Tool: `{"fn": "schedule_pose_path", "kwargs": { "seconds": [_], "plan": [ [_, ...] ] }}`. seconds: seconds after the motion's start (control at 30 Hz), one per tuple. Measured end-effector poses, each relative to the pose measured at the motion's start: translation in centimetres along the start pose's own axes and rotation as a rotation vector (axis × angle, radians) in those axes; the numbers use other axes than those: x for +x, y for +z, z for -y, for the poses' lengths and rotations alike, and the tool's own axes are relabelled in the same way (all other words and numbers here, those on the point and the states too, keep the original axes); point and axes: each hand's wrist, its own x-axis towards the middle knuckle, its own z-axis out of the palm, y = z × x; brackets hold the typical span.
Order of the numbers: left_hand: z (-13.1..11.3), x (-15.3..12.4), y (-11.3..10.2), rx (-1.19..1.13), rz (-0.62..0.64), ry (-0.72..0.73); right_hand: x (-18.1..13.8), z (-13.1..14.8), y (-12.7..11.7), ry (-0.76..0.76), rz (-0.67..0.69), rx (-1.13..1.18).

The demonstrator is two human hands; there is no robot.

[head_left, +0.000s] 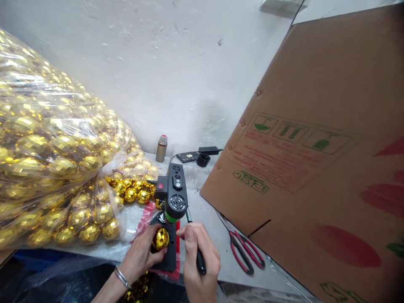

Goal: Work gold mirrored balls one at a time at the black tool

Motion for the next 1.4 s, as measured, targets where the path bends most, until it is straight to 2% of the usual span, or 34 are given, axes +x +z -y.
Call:
{"fn": "schedule_pose_path", "kwargs": {
  "seconds": [0.1, 0.23, 0.5, 0.67, 0.97, 1.23, 1.4],
  "plan": [
    [0.2, 0.5, 0.2, 0.037, 0.018, 0.038, -0.4, -0.3, 0.0, -0.004, -0.004, 0.015],
    [0.6, 0.9, 1.0, 0.125, -0.023, 0.09, -0.6, -0.5, 0.1, -0.003, -0.013, 0.017],
    [1.0, 0.8, 1.3, 0.121, 0.078, 0.04, -3.5, -1.7, 1.2, -0.01, -0.087, -0.025],
    [1.1, 0.7, 1.2, 0.099, 0.085, 0.062, -5.2, -2.6, 1.8, -0.02, -0.151, -0.08],
    [1.2, 0.6, 1.4, 0.09, 0.092, 0.03, -5.3, -2.5, 2.9, 0.006, -0.254, -0.146],
    [1.0, 0.7, 1.4, 0.058, 0.101, -0.009, -6.0, -3.0, 3.0, 0.017, -0.249, -0.107],
    [1.5, 0.6, 1.9, 0.026, 0.083, 0.02, -6.4, -3.6, 3.2, 0.006, -0.255, -0.1]
  ]
}}
